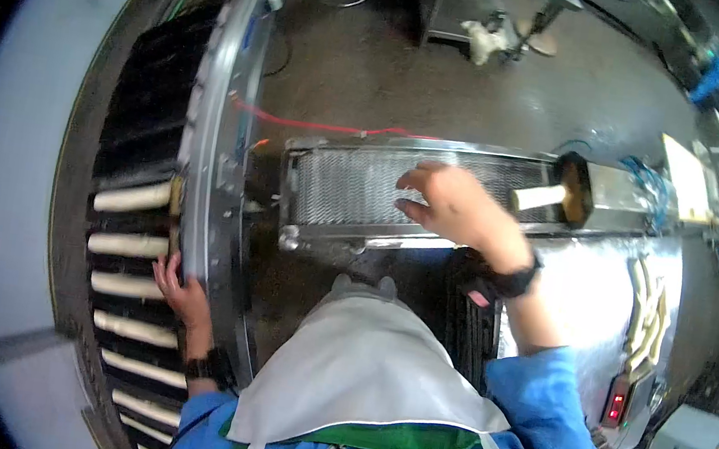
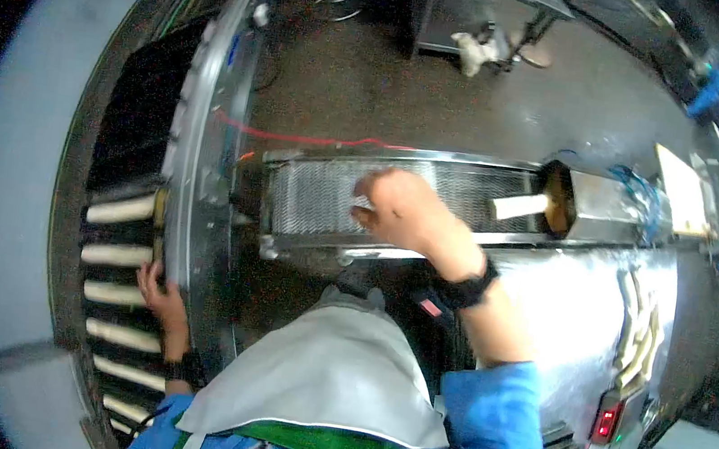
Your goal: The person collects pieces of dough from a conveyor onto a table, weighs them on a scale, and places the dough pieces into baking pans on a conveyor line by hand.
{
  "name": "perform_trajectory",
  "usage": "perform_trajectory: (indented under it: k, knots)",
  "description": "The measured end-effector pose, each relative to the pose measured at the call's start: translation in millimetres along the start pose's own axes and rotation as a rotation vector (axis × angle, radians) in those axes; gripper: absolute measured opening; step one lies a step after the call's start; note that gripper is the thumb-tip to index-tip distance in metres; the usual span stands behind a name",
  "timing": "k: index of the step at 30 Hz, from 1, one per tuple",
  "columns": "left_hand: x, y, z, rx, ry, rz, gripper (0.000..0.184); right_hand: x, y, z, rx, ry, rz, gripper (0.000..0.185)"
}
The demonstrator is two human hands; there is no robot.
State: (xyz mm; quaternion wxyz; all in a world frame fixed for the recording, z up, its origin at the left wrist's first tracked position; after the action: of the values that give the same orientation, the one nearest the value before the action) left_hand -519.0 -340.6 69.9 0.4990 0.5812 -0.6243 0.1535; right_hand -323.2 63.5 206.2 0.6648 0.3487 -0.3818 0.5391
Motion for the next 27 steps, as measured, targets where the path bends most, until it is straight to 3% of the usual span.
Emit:
perform_trajectory:
  k: [3, 6, 8, 12, 16, 17, 18, 20, 21, 22, 24, 26, 27]
  knots:
    - [-6.2, -25.7, -35.9, -0.061, -0.129, 0.193, 0.029, -87.7, -57.4, -129.1, -0.413, -0.318, 0.105, 0.035]
    - [-23.1, -46.3, -50.2, -0.113, -0.253, 0.325, 0.025, -92.1, -108.7, -191.4, -0.594, -0.478, -0.082, 0.046]
    - [-39.7, -63.5, -48.4, 0.073, -0.277, 0.534, 0.023, -86.5, -129.4, -210.9, -0.802, -0.418, 0.047, 0.05]
    - [-43.3, -69.5, -64.1, -0.084, -0.248, 0.618, 0.023, -93.7, -150.8, -226.1, -0.741, -0.549, 0.02, 0.056]
    - [-40.3, -70.5, -62.3, -0.037, -0.267, 0.645, 0.022, -100.4, -133.8, -226.1, -0.746, -0.566, 0.033, 0.065]
    - [-38.1, -70.1, -65.1, -0.032, -0.22, 0.652, 0.023, -97.4, -130.5, -218.9, -0.757, -0.617, 0.071, 0.062]
    - [-37.3, -69.8, -68.7, -0.031, -0.172, 0.657, 0.023, -98.5, -126.0, -220.5, -0.764, -0.621, 0.029, 0.046]
    - [-39.1, -71.3, -73.7, -0.002, -0.197, 0.663, 0.024, -102.4, -122.7, -215.5, -0.776, -0.628, 0.071, 0.03]
    - [-43.6, -73.1, -73.9, 0.007, -0.197, 0.678, 0.024, -104.4, -121.1, -215.8, -0.756, -0.62, 0.006, 0.024]
    - [-48.0, -77.3, -70.4, 0.02, -0.197, 0.698, 0.024, -109.6, -121.3, -216.8, -0.718, -0.669, -0.074, 0.049]
    - [-66.5, -83.3, -56.9, 0.04, -0.181, 0.767, 0.023, -99.3, -122.8, -207.1, -0.768, -0.476, -0.082, 0.027]
    - [-71.1, -82.2, -73.0, -0.107, -0.304, 0.751, 0.022, -93.4, -142.0, -201.1, -0.803, -0.366, -0.172, 0.035]
    - [-75.4, -81.2, -75.5, -0.12, -0.306, 0.762, 0.022, -88.4, -160.2, -203.4, -0.749, -0.156, -0.465, 0.038]
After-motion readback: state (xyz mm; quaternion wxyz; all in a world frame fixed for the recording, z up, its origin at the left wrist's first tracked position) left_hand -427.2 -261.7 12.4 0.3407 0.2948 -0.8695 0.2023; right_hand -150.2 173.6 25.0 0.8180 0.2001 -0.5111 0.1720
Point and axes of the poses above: each hand's wrist, its own y-axis towards the middle knuckle, its own x-axis out of the back of the hand, z = x × y, the point moved 7 cm from there along y, towards the middle knuckle, and after that the axes turned 1 degree about -z, right-handed, at the moved point
